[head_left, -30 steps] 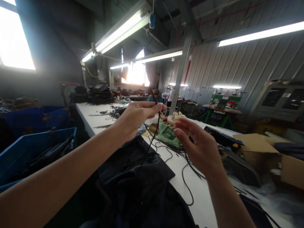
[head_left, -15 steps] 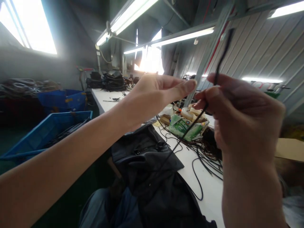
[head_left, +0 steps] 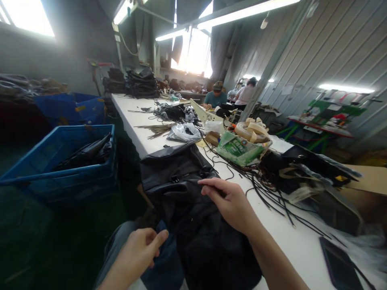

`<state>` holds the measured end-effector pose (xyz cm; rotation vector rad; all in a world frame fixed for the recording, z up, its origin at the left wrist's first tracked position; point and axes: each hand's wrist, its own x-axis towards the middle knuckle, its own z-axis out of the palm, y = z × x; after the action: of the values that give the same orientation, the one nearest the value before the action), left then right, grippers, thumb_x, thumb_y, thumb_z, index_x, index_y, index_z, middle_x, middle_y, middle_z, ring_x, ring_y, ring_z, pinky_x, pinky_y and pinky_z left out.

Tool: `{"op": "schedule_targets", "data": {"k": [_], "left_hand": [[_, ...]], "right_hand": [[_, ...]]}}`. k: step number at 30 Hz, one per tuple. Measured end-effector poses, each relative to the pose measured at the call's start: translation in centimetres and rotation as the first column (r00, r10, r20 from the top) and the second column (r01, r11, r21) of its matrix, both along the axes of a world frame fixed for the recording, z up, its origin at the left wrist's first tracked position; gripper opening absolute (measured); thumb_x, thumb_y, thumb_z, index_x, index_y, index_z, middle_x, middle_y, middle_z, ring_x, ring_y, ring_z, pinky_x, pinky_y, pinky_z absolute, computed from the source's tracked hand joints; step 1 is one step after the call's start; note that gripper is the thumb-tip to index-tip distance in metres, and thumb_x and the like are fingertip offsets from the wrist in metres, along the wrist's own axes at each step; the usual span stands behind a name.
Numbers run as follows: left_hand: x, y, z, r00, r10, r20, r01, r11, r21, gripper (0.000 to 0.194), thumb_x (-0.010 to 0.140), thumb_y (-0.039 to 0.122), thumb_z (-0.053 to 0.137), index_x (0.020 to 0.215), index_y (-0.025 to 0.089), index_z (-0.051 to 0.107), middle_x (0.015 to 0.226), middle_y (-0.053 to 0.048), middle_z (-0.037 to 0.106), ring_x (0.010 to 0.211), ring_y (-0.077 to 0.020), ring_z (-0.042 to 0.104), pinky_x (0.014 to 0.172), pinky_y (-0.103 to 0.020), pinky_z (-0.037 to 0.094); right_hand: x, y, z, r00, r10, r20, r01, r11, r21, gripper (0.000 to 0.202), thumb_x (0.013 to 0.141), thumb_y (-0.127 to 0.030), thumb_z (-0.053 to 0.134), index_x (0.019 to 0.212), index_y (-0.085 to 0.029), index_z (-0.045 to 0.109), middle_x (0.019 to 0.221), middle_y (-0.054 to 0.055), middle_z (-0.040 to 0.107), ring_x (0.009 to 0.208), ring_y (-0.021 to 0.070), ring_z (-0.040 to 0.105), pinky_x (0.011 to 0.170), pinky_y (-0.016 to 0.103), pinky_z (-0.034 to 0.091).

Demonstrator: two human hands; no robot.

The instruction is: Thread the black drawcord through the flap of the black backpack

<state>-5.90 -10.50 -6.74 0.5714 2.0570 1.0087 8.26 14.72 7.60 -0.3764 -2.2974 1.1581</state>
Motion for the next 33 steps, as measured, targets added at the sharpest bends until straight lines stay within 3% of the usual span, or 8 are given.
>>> {"op": "schedule_targets", "data": {"k": [5, 10, 13, 16, 22, 25, 29, 33], "left_hand": [[0.9, 3.0, 2.2, 0.936, 0.023, -0.351, -0.018, 1.0, 0.017, 0.049, 0.1, 0.062, 0.063, 0.068, 0.025, 0.061, 0.066, -0.004, 0.069, 0.066, -0.0249, 0.066, 0.063, -0.034, 0.032], [0.3, 4.5, 1.8, 0.951, 0.04, -0.307, 0.026, 0.977, 0.21, 0.031, 0.1, 0.044, 0.061, 0.075, 0.026, 0.056, 0.065, 0.002, 0.058, 0.066, -0.022, 0.06, 0.066, -0.033, 0.038], [0.3, 4.4, 0.6, 0.985, 0.162, -0.058, -0.134, 0.933, 0.334, 0.032, 0.101, 0.047, 0.06, 0.077, 0.026, 0.056, 0.07, 0.001, 0.057, 0.073, -0.0237, 0.064, 0.07, -0.033, 0.05], [1.0, 3.9, -0.1, 0.96, 0.253, 0.117, -0.279, 0.874, 0.397, 0.031, 0.102, 0.052, 0.06, 0.086, 0.025, 0.063, 0.078, 0.0, 0.064, 0.082, -0.0266, 0.071, 0.082, -0.036, 0.061], [2.8, 3.2, -1.2, 0.923, 0.386, -0.006, -0.355, 0.854, 0.38, 0.036, 0.105, 0.06, 0.059, 0.11, 0.025, 0.067, 0.102, -0.006, 0.078, 0.101, -0.032, 0.077, 0.092, -0.038, 0.062], [3.3, 3.2, -1.8, 0.908, 0.413, -0.064, -0.362, 0.854, 0.375, 0.037, 0.106, 0.06, 0.057, 0.111, 0.024, 0.067, 0.107, -0.01, 0.08, 0.104, -0.0342, 0.078, 0.092, -0.039, 0.061], [3.8, 3.6, -2.0, 0.89, 0.444, -0.102, -0.379, 0.845, 0.377, 0.035, 0.107, 0.056, 0.056, 0.114, 0.023, 0.067, 0.111, -0.012, 0.08, 0.105, -0.0343, 0.079, 0.093, -0.039, 0.061], [3.9, 3.7, -2.8, 0.846, 0.527, -0.084, -0.447, 0.786, 0.427, 0.049, 0.1, 0.068, 0.063, 0.114, 0.022, 0.07, 0.107, -0.012, 0.081, 0.098, -0.0337, 0.08, 0.089, -0.04, 0.064]], "right_hand": [[-0.8, 0.4, 1.2, 0.984, -0.113, -0.135, 0.092, 0.984, -0.156, 0.025, 0.101, -0.043, 0.078, 0.116, -0.025, 0.085, 0.096, 0.006, 0.085, 0.087, 0.0224, 0.078, 0.077, 0.032, 0.061], [0.2, 0.5, 2.2, 0.985, -0.111, -0.131, 0.082, 0.975, -0.206, 0.027, 0.1, -0.045, 0.081, 0.115, -0.023, 0.084, 0.101, 0.007, 0.085, 0.077, 0.0202, 0.074, 0.072, 0.032, 0.061], [-0.2, -0.6, 0.3, 1.0, 0.006, 0.002, -0.006, 0.989, -0.151, 0.02, 0.106, -0.038, 0.071, 0.114, -0.025, 0.083, 0.099, 0.005, 0.084, 0.089, 0.022, 0.076, 0.08, 0.032, 0.059], [-1.3, -2.1, -3.8, 0.983, 0.106, 0.147, -0.093, 0.991, -0.095, 0.019, 0.11, -0.03, 0.063, 0.113, -0.025, 0.081, 0.095, 0.002, 0.082, 0.088, 0.0202, 0.076, 0.079, 0.029, 0.055], [-2.2, -3.5, -11.1, 0.942, 0.122, 0.311, -0.166, 0.979, 0.119, 0.017, 0.111, -0.021, 0.059, 0.109, -0.025, 0.076, 0.102, 0.005, 0.077, 0.094, 0.0226, 0.074, 0.085, 0.031, 0.053], [-1.4, -4.0, -12.4, 0.934, 0.138, 0.329, -0.205, 0.962, 0.178, 0.017, 0.111, -0.019, 0.057, 0.108, -0.024, 0.074, 0.101, 0.006, 0.076, 0.094, 0.0234, 0.073, 0.086, 0.032, 0.054], [-0.6, -4.2, -12.4, 0.92, 0.14, 0.366, -0.244, 0.936, 0.254, 0.017, 0.11, -0.017, 0.057, 0.11, -0.023, 0.073, 0.099, 0.007, 0.078, 0.094, 0.0256, 0.074, 0.085, 0.034, 0.052], [-1.3, -2.9, -11.8, 0.938, 0.167, 0.304, -0.17, 0.985, -0.017, 0.019, 0.112, -0.019, 0.055, 0.109, -0.022, 0.073, 0.09, 0.003, 0.079, 0.082, 0.02, 0.076, 0.076, 0.029, 0.053]]}}
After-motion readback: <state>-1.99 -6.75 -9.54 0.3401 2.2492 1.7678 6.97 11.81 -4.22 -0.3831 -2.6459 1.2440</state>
